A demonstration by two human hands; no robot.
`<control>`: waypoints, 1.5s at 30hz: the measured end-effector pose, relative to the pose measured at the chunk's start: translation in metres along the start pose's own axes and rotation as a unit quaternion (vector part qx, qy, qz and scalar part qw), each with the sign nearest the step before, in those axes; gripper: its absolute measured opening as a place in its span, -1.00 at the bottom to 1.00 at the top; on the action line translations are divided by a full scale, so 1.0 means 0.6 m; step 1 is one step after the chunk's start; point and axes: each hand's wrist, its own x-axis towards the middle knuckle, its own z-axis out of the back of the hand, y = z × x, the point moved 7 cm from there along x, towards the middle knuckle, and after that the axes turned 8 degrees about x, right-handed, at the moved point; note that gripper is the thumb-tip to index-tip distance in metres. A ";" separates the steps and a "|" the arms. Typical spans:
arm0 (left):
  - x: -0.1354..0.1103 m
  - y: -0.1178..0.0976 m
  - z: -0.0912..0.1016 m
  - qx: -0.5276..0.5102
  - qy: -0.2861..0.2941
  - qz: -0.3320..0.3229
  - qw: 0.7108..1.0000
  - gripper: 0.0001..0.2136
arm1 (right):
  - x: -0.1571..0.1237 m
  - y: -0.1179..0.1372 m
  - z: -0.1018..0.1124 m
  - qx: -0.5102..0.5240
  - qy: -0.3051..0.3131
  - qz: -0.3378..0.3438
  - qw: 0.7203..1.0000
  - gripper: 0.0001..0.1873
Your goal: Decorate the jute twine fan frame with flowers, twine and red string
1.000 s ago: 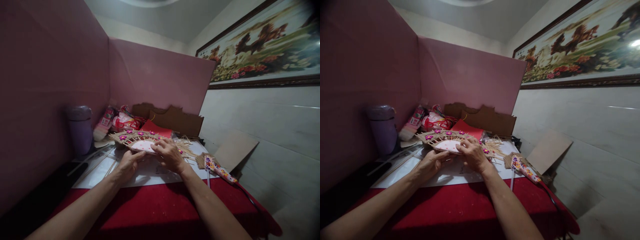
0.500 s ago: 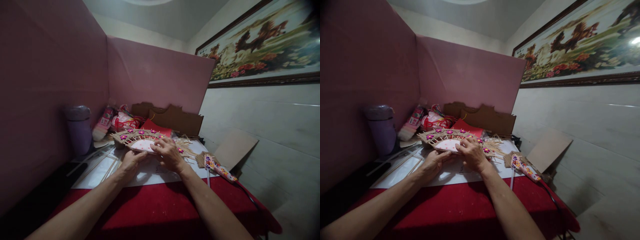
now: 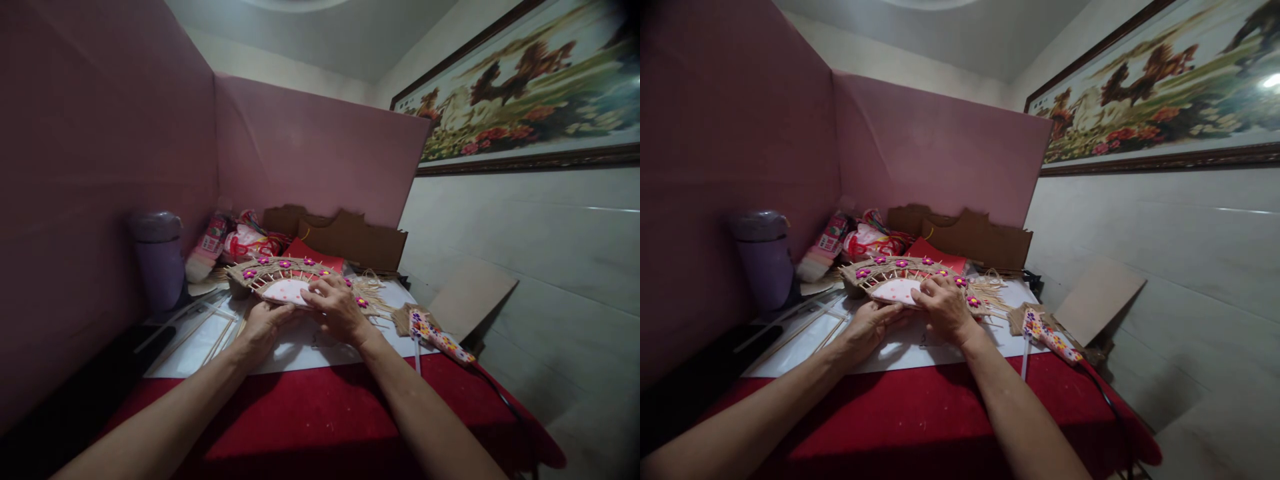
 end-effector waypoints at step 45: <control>0.018 -0.047 0.033 -0.111 -0.027 -0.062 0.992 -0.81 | -0.001 0.077 -0.028 0.008 -0.063 0.121 0.991 -0.54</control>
